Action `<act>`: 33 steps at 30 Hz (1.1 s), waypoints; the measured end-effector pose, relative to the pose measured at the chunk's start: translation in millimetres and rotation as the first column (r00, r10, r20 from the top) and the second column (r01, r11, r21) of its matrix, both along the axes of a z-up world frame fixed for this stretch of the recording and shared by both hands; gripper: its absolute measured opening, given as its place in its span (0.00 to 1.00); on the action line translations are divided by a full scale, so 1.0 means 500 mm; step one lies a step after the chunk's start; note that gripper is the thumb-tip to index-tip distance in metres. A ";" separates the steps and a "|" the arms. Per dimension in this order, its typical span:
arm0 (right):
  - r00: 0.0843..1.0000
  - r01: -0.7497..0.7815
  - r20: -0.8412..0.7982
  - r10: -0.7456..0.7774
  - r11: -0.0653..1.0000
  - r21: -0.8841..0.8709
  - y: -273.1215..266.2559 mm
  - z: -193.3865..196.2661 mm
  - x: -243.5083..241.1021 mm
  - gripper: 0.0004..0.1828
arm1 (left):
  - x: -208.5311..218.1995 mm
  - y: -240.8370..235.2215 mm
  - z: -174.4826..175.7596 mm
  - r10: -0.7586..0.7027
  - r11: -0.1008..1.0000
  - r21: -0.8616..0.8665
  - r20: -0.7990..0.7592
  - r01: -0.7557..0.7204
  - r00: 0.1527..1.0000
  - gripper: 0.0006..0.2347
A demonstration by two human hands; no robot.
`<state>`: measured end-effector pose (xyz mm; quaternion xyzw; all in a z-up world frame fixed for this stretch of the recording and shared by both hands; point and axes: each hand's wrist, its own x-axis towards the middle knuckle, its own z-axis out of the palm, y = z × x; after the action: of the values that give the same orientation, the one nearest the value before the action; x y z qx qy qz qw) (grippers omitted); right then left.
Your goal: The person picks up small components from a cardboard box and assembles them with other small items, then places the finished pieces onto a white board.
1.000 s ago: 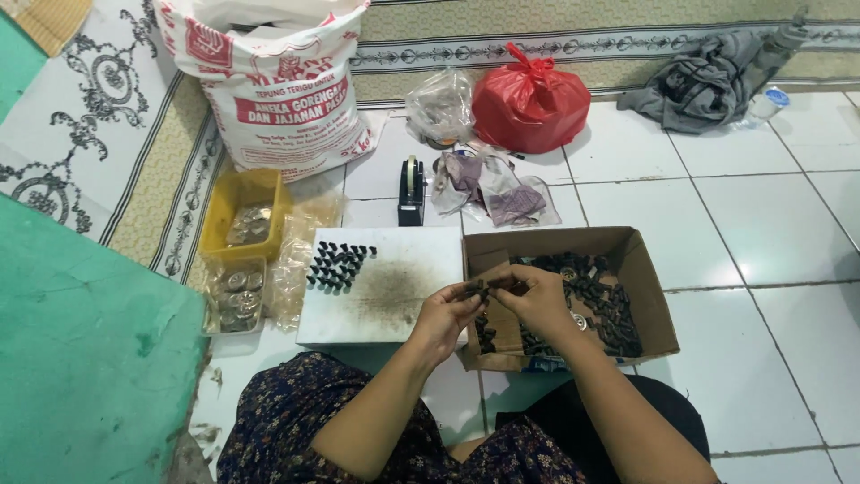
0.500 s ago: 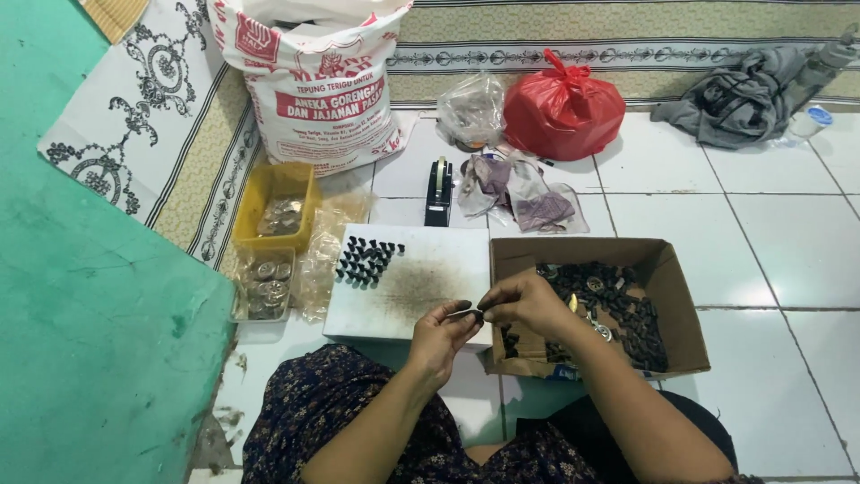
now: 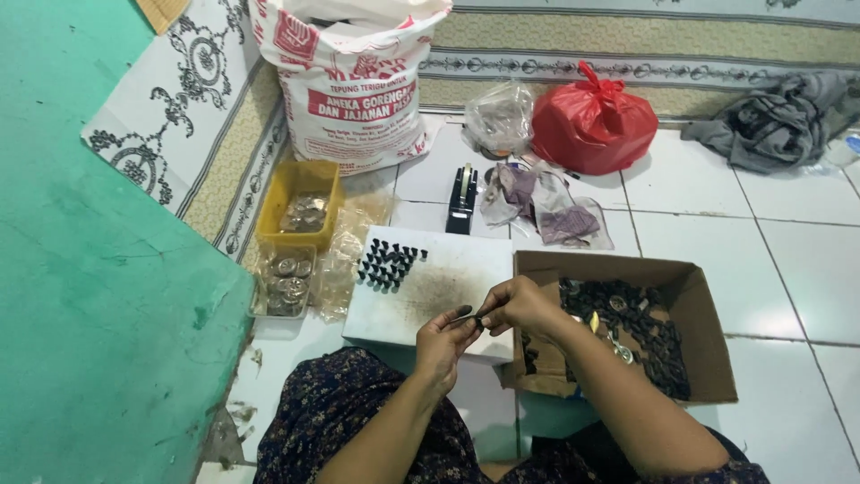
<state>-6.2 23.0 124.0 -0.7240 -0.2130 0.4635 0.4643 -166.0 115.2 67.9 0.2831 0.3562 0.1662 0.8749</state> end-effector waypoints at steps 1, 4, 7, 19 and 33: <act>1.000 -0.004 0.003 0.004 1.000 0.003 0.014 0.002 -0.002 0.11 | 0.000 0.008 -0.007 0.004 1.000 0.003 0.003 -0.004 1.000 0.15; 1.000 -0.029 0.009 0.029 1.000 0.002 0.050 -0.001 -0.008 0.10 | -0.004 0.028 -0.021 0.046 0.999 -0.005 -0.034 -0.046 0.998 0.15; 0.999 -0.038 0.024 0.037 0.999 0.015 0.082 0.004 -0.012 0.12 | -0.003 0.057 -0.016 0.058 0.998 -0.015 -0.035 -0.058 0.998 0.14; 0.991 0.078 0.109 -0.084 0.995 0.059 0.175 -0.059 -0.069 0.15 | -0.001 0.107 0.002 0.319 0.947 -0.008 -0.109 -0.322 0.941 0.11; 0.531 0.142 0.759 -0.377 0.923 0.359 0.261 -0.182 -0.084 0.12 | -0.014 0.097 0.107 0.287 0.956 0.011 -0.228 -0.293 0.930 0.13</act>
<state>-48.0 153.5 32.8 -0.8129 -0.3488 -0.0290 0.4654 -173.0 163.5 121.4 0.2343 0.4935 0.2560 0.7975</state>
